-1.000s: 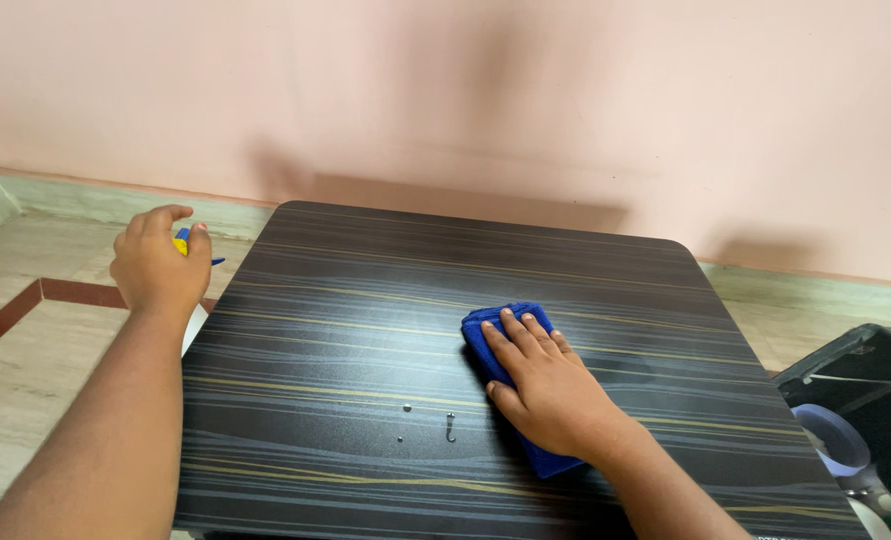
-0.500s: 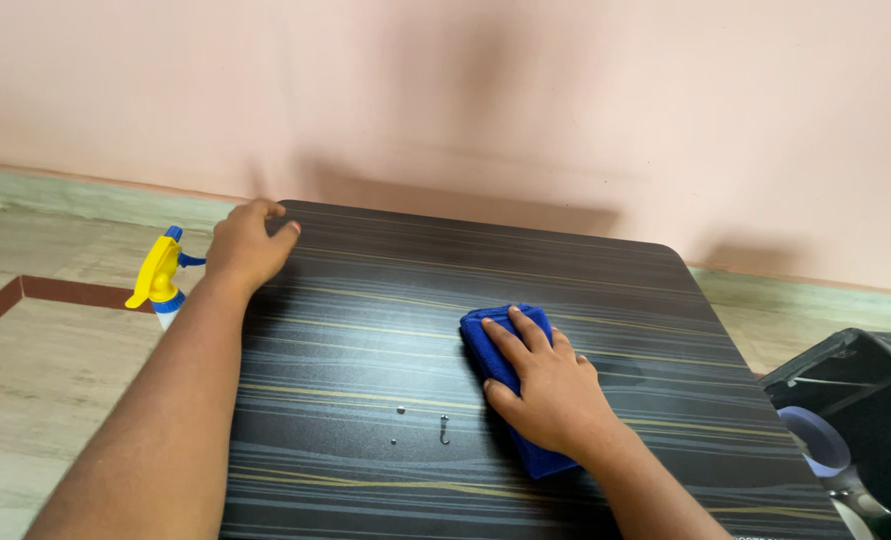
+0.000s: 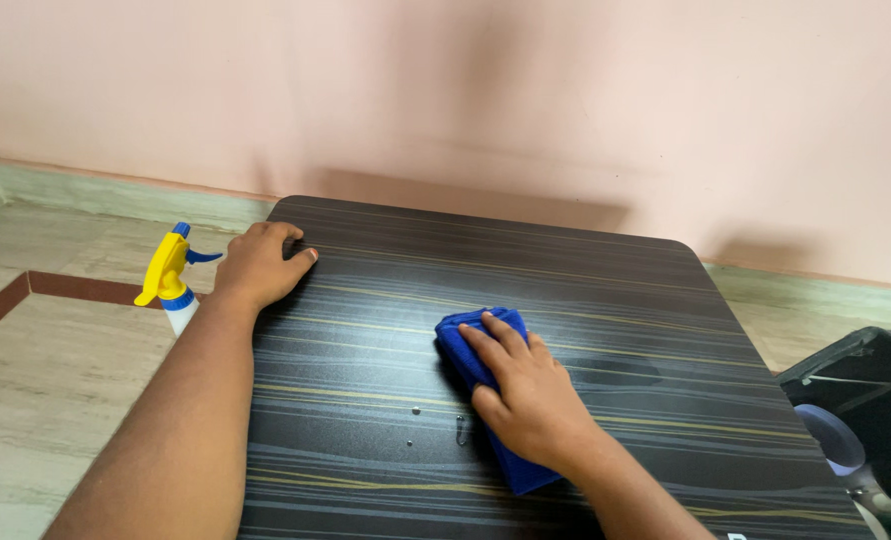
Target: The person wipes a dark wood-grain table with a blue cloth, sprays it with a white spray bottle, and wipes again. They then place a green bowl, a white container, and a metal cup on the table.
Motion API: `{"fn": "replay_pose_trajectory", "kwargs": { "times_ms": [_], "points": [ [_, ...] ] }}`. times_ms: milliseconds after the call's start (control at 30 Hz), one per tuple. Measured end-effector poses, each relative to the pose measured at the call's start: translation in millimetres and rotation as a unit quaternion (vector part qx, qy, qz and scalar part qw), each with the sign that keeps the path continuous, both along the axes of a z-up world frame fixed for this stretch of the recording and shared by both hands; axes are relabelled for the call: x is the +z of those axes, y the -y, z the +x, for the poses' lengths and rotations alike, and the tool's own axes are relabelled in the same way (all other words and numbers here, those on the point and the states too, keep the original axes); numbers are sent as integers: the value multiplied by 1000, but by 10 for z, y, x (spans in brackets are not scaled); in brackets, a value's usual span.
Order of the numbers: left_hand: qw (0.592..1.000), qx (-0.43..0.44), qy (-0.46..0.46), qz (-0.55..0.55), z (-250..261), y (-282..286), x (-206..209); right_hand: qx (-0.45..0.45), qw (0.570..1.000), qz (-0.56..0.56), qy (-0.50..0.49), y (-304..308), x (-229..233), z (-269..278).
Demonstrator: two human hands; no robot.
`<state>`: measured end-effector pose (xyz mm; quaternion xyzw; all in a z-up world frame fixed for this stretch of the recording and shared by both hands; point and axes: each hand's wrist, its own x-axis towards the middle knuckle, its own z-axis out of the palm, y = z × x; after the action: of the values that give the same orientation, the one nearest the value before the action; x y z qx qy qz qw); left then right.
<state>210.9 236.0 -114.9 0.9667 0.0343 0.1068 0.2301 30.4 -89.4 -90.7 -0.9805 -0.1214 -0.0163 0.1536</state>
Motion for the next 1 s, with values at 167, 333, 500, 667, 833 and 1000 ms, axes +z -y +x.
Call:
{"fn": "replay_pose_trajectory", "kwargs": {
  "times_ms": [167,333,500,667,833,1000],
  "points": [
    [1000,8,-8,0,-20,31,17,44,998,-41,-8,-403,76,-104],
    [1000,16,-3,5,-24,46,-3,92,994,-43,-44,-829,118,-257],
    [1000,10,13,8,-18,39,-37,191,981,-37,8,-1078,90,-381],
    [1000,-7,30,2,-29,-11,-59,193,979,-57,12,-1069,83,-361],
    [999,-16,43,-17,-55,-24,-56,191,979,-59,25,-1042,80,-328],
    [999,-9,33,-25,-75,-20,-40,169,983,-75,18,-1041,59,-310]
  ]
}}
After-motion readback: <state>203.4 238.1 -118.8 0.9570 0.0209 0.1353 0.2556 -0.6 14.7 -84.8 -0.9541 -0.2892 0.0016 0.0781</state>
